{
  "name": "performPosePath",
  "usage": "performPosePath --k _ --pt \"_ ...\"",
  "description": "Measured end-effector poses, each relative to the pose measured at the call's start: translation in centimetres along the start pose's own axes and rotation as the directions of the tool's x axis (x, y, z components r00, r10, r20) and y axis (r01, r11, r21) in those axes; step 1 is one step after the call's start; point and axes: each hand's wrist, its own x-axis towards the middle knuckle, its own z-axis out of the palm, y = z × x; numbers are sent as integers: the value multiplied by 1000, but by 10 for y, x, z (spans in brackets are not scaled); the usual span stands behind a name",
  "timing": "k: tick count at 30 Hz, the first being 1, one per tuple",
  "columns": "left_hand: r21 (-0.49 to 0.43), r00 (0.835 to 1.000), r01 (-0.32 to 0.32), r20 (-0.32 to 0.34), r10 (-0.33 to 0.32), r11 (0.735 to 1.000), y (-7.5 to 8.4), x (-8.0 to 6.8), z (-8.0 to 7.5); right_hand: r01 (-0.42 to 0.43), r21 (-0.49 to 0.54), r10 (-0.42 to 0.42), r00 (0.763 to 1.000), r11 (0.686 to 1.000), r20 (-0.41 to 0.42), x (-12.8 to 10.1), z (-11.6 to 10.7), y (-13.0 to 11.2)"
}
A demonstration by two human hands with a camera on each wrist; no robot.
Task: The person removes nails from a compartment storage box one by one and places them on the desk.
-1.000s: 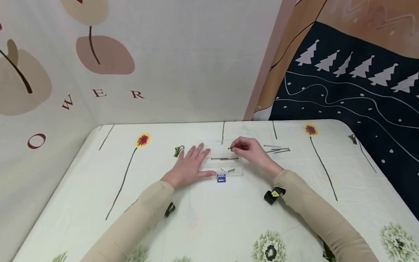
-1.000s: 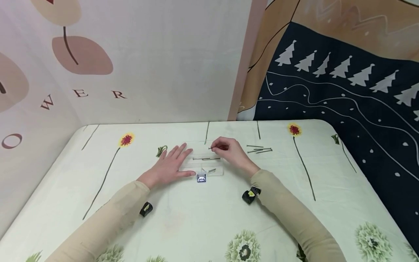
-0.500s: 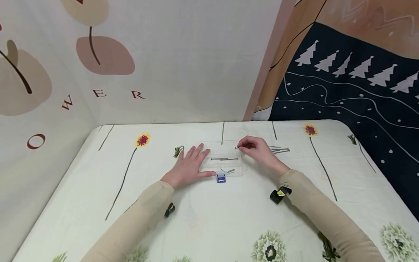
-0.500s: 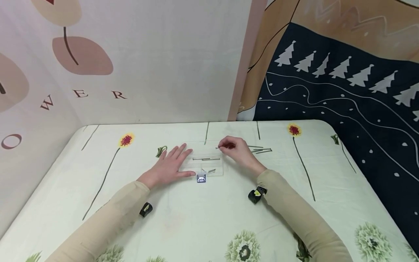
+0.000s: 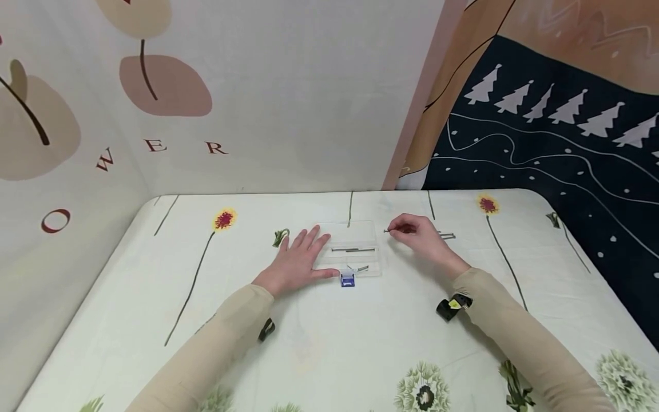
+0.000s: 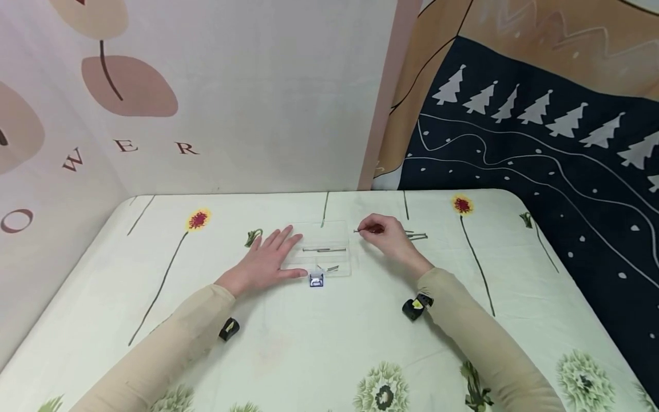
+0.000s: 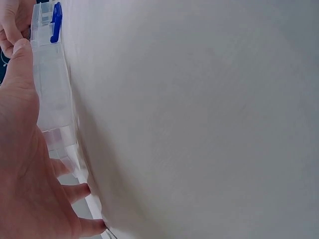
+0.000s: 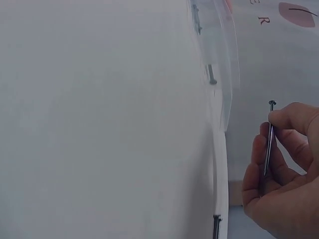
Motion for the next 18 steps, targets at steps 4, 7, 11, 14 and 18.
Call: performPosePath --k 4,7,11,14,18 --pt "-1 1000 0 1 0 1000 0 0 0 -23 -17 23 1000 1000 -6 -2 -8 4" --pt "0 1000 1 2 -1 1000 0 -1 0 -29 -39 29 1000 999 -9 -4 -14 7" --pt "0 1000 2 2 -2 1000 0 0 0 -26 -71 26 1000 997 -3 -8 -22 9" --pt "1 1000 2 2 -2 1000 0 0 0 -29 -104 30 1000 994 7 -11 -28 12" --pt "3 1000 4 -1 -4 1000 0 0 0 -55 -141 57 998 988 9 -15 -37 16"
